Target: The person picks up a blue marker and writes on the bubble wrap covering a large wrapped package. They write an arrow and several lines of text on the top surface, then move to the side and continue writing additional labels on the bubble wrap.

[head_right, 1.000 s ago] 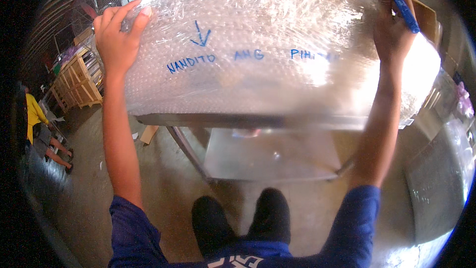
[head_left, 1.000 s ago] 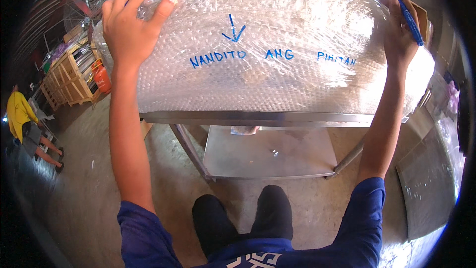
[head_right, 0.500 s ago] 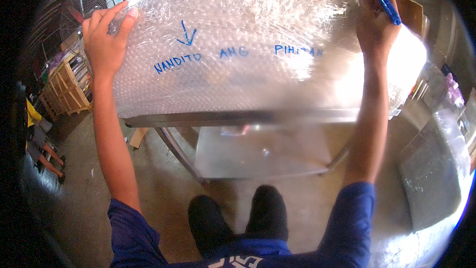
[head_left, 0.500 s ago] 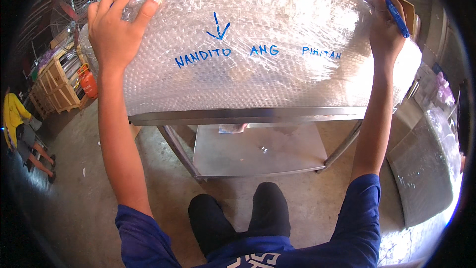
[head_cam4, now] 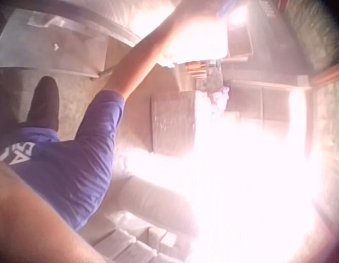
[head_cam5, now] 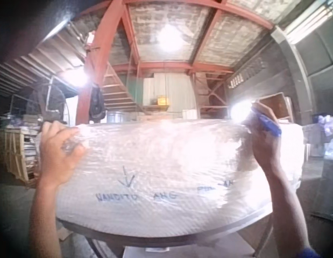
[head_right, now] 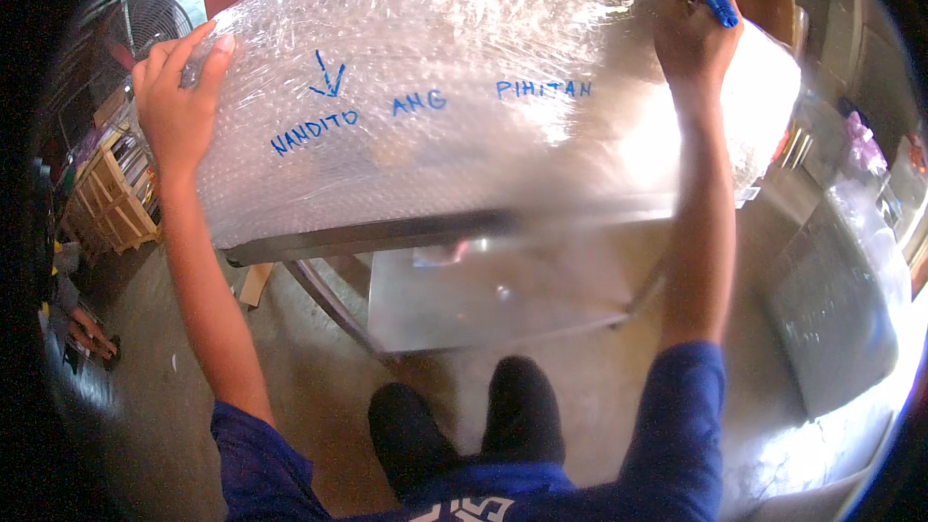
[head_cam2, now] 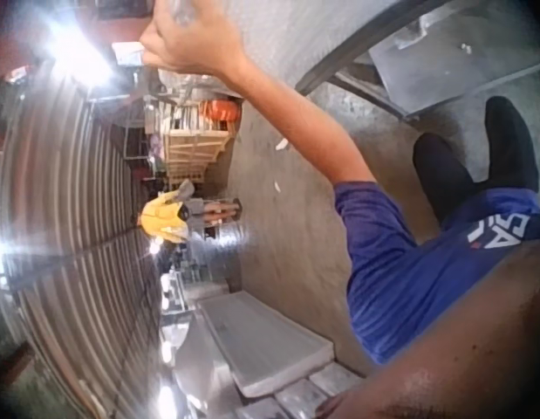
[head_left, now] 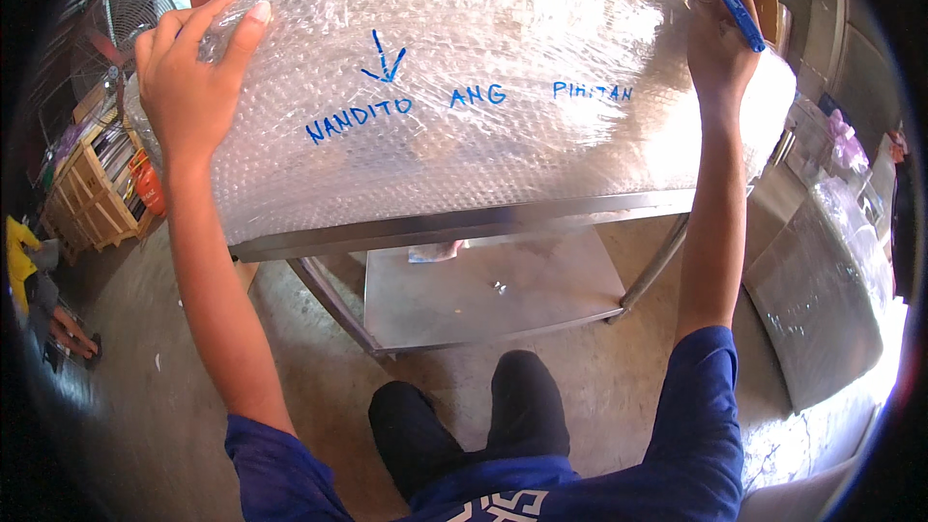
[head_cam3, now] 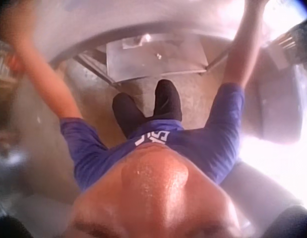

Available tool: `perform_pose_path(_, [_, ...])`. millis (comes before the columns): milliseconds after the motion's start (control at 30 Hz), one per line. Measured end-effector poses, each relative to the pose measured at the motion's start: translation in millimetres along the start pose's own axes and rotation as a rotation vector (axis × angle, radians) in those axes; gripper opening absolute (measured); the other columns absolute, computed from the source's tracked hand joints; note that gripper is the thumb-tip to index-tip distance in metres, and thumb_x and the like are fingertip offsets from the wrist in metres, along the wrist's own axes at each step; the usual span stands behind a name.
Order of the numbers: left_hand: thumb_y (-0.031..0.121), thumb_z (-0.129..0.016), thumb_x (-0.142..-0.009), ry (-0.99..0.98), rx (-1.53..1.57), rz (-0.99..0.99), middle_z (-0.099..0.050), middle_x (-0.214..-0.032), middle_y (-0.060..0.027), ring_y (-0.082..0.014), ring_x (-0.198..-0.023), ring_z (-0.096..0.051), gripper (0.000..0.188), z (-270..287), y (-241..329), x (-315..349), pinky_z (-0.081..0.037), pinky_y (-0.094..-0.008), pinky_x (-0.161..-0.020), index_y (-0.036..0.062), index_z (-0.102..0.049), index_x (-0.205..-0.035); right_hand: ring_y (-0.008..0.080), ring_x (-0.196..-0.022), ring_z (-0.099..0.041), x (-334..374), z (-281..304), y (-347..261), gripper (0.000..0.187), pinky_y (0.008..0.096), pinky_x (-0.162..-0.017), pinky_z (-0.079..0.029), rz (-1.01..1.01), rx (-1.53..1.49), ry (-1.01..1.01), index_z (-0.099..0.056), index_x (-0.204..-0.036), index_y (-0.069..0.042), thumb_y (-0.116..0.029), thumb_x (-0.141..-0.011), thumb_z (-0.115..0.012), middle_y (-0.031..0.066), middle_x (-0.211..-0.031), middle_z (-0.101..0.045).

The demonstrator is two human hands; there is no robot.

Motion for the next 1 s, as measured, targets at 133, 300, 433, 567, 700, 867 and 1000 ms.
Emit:
perform_pose_path(133, [0.06,-0.072,-0.086,0.017,-0.028,-0.019,-0.068,-0.11,-0.0011,-0.0238,-0.11,-0.057,0.049,-1.1,-1.8,-0.2,-0.046,-0.0395,-0.098,0.0217,-0.079,-0.115,0.0226,-0.104,-0.067,-2.6,2.6,-0.7,0.031,0.0343,-0.092,-0.054,0.008,0.212,0.076,-0.063,-0.128,0.001,-0.014,-0.1,-0.065,0.0148,-0.114,-0.07])
perform_pose_path(300, [0.057,-0.069,-0.089,-0.014,0.005,-0.017,-0.068,-0.114,-0.0026,-0.0253,-0.111,-0.056,0.047,-2.9,-5.3,0.0,-0.044,-0.0398,-0.1,0.0228,-0.078,-0.119,0.0191,-0.1,-0.068,-3.3,-2.1,-9.9,0.026,0.0324,-0.089,-0.054,-0.046,0.095,0.384,-0.066,-0.123,0.001,-0.014,-0.103,-0.061,0.0113,-0.109,-0.072])
perform_pose_path(433, [0.062,-0.071,-0.086,0.022,-0.004,-0.042,-0.069,-0.11,-0.0011,-0.024,-0.11,-0.057,0.048,-1.6,-5.8,0.5,-0.046,-0.0389,-0.097,0.0241,-0.079,-0.114,0.0184,-0.1,-0.068,4.2,-3.3,-36.1,0.025,0.0316,-0.089,-0.054,0.132,0.406,0.101,-0.068,-0.12,0.0,-0.016,-0.103,-0.061,0.0109,-0.107,-0.073])
perform_pose_path(567, [0.06,-0.07,-0.087,0.024,0.015,-0.061,-0.069,-0.111,-0.0017,-0.0245,-0.109,-0.056,0.047,-3.0,-8.4,1.2,-0.045,-0.039,-0.097,0.0237,-0.079,-0.116,0.0198,-0.1,-0.071,2.7,-0.3,-32.0,0.026,0.0317,-0.089,-0.056,0.177,0.323,0.056,-0.068,-0.121,0.0,-0.017,-0.102,-0.065,0.0124,-0.108,-0.074])
perform_pose_path(700, [0.054,-0.068,-0.091,0.002,-0.001,-0.081,-0.069,-0.114,-0.0031,-0.0258,-0.11,-0.056,0.043,-4.3,-11.2,-0.5,-0.043,-0.0387,-0.101,0.0231,-0.078,-0.12,0.0241,-0.103,-0.075,0.8,0.2,-24.5,0.028,0.0316,-0.086,-0.061,0.218,0.288,0.005,-0.07,-0.118,0.003,-0.018,-0.1,-0.069,0.016,-0.106,-0.075])
perform_pose_path(867, [0.054,-0.069,-0.091,-0.003,0.001,-0.057,-0.069,-0.113,-0.0031,-0.0259,-0.109,-0.057,0.041,-5.0,-12.0,-0.9,-0.043,-0.0382,-0.1,0.0235,-0.078,-0.118,0.0258,-0.103,-0.075,0.7,3.9,-16.2,0.03,0.032,-0.087,-0.061,0.138,0.189,0.02,-0.07,-0.118,0.004,-0.021,-0.1,-0.069,0.0159,-0.107,-0.074])
perform_pose_path(1000, [0.053,-0.069,-0.091,0.008,-0.021,-0.066,-0.069,-0.113,-0.0033,-0.0258,-0.109,-0.057,0.041,-4.3,-11.4,-1.6,-0.043,-0.0384,-0.1,0.0239,-0.078,-0.118,0.0266,-0.103,-0.075,1.6,0.2,-15.5,0.03,0.0333,-0.087,-0.061,0.135,0.092,0.026,-0.07,-0.117,0.004,-0.021,-0.101,-0.069,0.0158,-0.108,-0.073])
Point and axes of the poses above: each hand's wrist, its own x-axis away from the middle knuckle, its own z-axis out of the back of the hand, y = z × x, the point moved 6 cm from there along -x, towards the middle knuckle
